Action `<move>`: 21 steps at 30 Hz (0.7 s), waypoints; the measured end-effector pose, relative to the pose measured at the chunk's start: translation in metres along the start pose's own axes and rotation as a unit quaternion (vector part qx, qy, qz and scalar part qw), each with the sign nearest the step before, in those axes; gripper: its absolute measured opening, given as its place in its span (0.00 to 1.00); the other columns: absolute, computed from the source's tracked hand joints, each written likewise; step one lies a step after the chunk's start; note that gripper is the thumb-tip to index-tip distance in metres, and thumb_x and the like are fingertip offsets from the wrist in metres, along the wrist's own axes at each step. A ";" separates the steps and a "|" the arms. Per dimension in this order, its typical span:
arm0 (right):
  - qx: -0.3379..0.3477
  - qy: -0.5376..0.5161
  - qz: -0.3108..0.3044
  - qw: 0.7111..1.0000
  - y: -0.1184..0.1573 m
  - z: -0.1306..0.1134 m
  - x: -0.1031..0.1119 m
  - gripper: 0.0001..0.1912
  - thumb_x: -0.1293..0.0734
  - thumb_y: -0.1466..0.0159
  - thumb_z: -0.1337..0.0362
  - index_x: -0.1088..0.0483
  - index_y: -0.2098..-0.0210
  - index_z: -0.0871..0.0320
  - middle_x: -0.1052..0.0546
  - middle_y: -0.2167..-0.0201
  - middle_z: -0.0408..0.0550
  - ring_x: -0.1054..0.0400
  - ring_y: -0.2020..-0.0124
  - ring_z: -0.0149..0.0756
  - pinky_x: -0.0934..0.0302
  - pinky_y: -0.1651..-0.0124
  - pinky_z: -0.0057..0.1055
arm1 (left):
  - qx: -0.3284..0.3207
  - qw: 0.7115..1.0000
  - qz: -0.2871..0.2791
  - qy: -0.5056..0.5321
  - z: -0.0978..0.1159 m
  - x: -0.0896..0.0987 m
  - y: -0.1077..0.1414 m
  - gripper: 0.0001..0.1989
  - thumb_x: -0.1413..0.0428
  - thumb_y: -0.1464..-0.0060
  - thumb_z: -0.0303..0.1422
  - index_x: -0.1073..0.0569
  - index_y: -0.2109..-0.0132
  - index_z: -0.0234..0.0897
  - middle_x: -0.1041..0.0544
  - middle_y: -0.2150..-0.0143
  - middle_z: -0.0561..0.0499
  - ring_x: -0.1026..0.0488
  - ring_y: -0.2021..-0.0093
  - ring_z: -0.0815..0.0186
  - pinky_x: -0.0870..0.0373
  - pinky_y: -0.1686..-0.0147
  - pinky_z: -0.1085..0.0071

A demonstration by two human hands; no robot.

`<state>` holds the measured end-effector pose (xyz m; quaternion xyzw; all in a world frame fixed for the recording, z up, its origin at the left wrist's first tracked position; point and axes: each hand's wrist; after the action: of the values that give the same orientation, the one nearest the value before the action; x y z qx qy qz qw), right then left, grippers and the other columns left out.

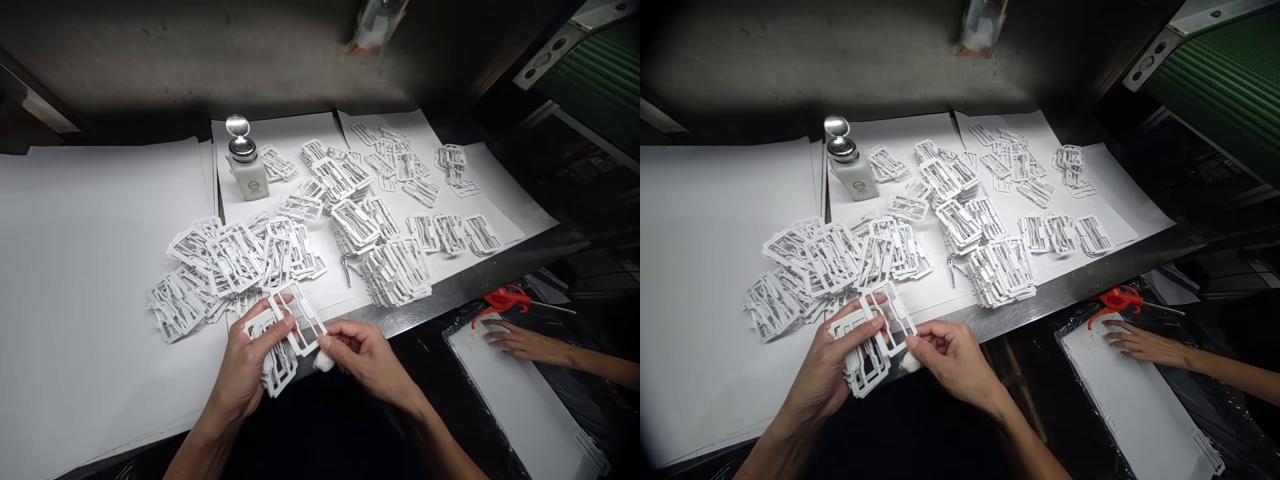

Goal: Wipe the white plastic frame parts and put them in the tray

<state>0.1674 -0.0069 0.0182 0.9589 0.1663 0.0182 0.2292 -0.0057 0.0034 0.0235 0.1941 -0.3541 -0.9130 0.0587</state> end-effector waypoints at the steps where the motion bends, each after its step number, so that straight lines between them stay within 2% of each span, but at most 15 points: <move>1: -0.002 -0.012 0.001 1.000 -0.001 0.000 -0.002 0.15 0.36 0.38 0.55 0.29 0.69 0.62 0.37 0.80 0.40 0.46 0.79 0.24 0.51 0.78 0.22 | 0.001 1.000 -0.002 0.003 0.000 0.000 0.000 0.25 0.38 0.56 0.35 0.29 0.49 0.36 0.26 0.74 0.51 0.29 0.74 0.67 0.31 0.72 0.72; 3: 0.005 -0.014 0.013 1.000 -0.002 0.000 -0.002 0.15 0.36 0.38 0.55 0.31 0.71 0.62 0.39 0.81 0.39 0.49 0.80 0.23 0.53 0.79 0.22 | -0.004 1.000 -0.001 0.015 0.000 -0.001 0.000 0.24 0.39 0.54 0.36 0.29 0.48 0.37 0.25 0.71 0.50 0.28 0.73 0.67 0.31 0.70 0.72; 5: 0.025 0.025 0.029 0.999 0.000 -0.003 0.001 0.15 0.37 0.37 0.56 0.31 0.71 0.61 0.40 0.81 0.39 0.49 0.80 0.24 0.52 0.79 0.23 | -0.023 0.999 0.024 0.032 0.000 -0.001 0.000 0.23 0.40 0.53 0.39 0.28 0.49 0.38 0.24 0.67 0.49 0.27 0.70 0.66 0.31 0.68 0.72; 7: 0.073 0.121 0.051 0.989 0.003 -0.008 0.005 0.13 0.38 0.36 0.58 0.32 0.71 0.61 0.38 0.80 0.40 0.46 0.79 0.26 0.50 0.77 0.24 | -0.029 0.998 0.048 0.041 0.000 -0.001 -0.002 0.22 0.41 0.52 0.42 0.27 0.51 0.37 0.23 0.64 0.48 0.26 0.68 0.65 0.30 0.65 0.71; 8: 0.108 0.187 0.061 0.974 0.006 -0.012 0.006 0.12 0.39 0.35 0.60 0.32 0.71 0.60 0.37 0.80 0.41 0.45 0.79 0.26 0.50 0.76 0.25 | -0.027 0.997 0.052 0.041 0.000 -0.002 -0.002 0.22 0.42 0.52 0.43 0.27 0.52 0.37 0.23 0.63 0.47 0.26 0.67 0.64 0.30 0.64 0.70; 10: 0.186 0.332 0.064 0.923 0.011 -0.019 0.006 0.11 0.40 0.35 0.64 0.32 0.72 0.60 0.36 0.78 0.42 0.44 0.78 0.28 0.49 0.75 0.27 | -0.023 0.998 0.038 0.036 -0.002 -0.002 -0.003 0.22 0.43 0.51 0.44 0.28 0.52 0.36 0.22 0.63 0.46 0.25 0.67 0.63 0.30 0.64 0.68; 12: 0.250 0.461 0.036 0.850 0.015 -0.026 0.001 0.11 0.41 0.35 0.67 0.33 0.73 0.60 0.36 0.78 0.43 0.44 0.78 0.29 0.50 0.76 0.28 | -0.032 0.999 0.012 0.041 -0.004 -0.003 -0.002 0.21 0.43 0.50 0.42 0.29 0.51 0.36 0.22 0.63 0.46 0.25 0.66 0.63 0.30 0.63 0.67; 14: 0.285 0.546 -0.007 0.788 0.018 -0.033 -0.006 0.12 0.42 0.35 0.69 0.33 0.74 0.60 0.35 0.78 0.44 0.44 0.79 0.30 0.52 0.77 0.29 | -0.041 0.997 -0.012 0.056 -0.006 -0.004 -0.001 0.20 0.41 0.51 0.38 0.30 0.51 0.36 0.22 0.63 0.47 0.25 0.63 0.62 0.30 0.60 0.67; 15: 0.290 0.565 -0.029 0.772 0.019 -0.036 -0.008 0.12 0.42 0.35 0.69 0.33 0.74 0.59 0.34 0.78 0.44 0.44 0.79 0.30 0.52 0.78 0.30 | -0.039 0.997 -0.021 0.067 -0.006 -0.004 0.000 0.19 0.41 0.51 0.36 0.30 0.51 0.36 0.22 0.63 0.46 0.25 0.61 0.61 0.30 0.59 0.67; 16: 0.288 0.565 -0.052 0.771 0.020 -0.038 -0.010 0.11 0.41 0.35 0.68 0.32 0.73 0.59 0.33 0.77 0.45 0.43 0.80 0.30 0.52 0.79 0.29 | -0.031 0.996 -0.026 0.082 -0.007 -0.004 0.001 0.18 0.42 0.50 0.35 0.30 0.52 0.35 0.22 0.62 0.46 0.25 0.60 0.61 0.30 0.58 0.66; 17: 0.282 0.547 -0.072 0.785 0.020 -0.040 -0.009 0.10 0.41 0.34 0.66 0.32 0.71 0.59 0.32 0.76 0.45 0.42 0.79 0.30 0.50 0.79 0.28 | -0.017 0.994 -0.029 0.102 -0.007 -0.003 0.001 0.17 0.43 0.49 0.36 0.29 0.52 0.34 0.22 0.62 0.45 0.25 0.60 0.60 0.29 0.59 0.66; 19: 0.272 0.463 -0.089 0.839 0.019 -0.043 -0.004 0.08 0.39 0.34 0.64 0.30 0.66 0.58 0.30 0.73 0.45 0.38 0.76 0.30 0.44 0.76 0.26 | 0.021 0.988 -0.037 0.150 -0.006 0.000 0.002 0.17 0.46 0.48 0.37 0.28 0.52 0.34 0.21 0.61 0.44 0.24 0.62 0.60 0.28 0.61 0.65; 21: 0.270 0.359 -0.039 0.892 0.015 -0.044 0.006 0.06 0.36 0.36 0.63 0.30 0.63 0.58 0.27 0.71 0.45 0.34 0.72 0.30 0.38 0.70 0.26 | 0.048 0.980 -0.047 0.188 -0.006 0.004 0.002 0.18 0.48 0.47 0.37 0.28 0.51 0.34 0.21 0.63 0.45 0.24 0.66 0.62 0.26 0.66 0.67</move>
<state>0.1726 0.0015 0.0635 0.9047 0.2729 0.3067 -0.1136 -0.0071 -0.0023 0.0197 0.3817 -0.3704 -0.8438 0.0716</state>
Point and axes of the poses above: each hand's wrist, its own y-axis away from the middle knuckle, its own x-axis out of the back of the hand, z = x × y
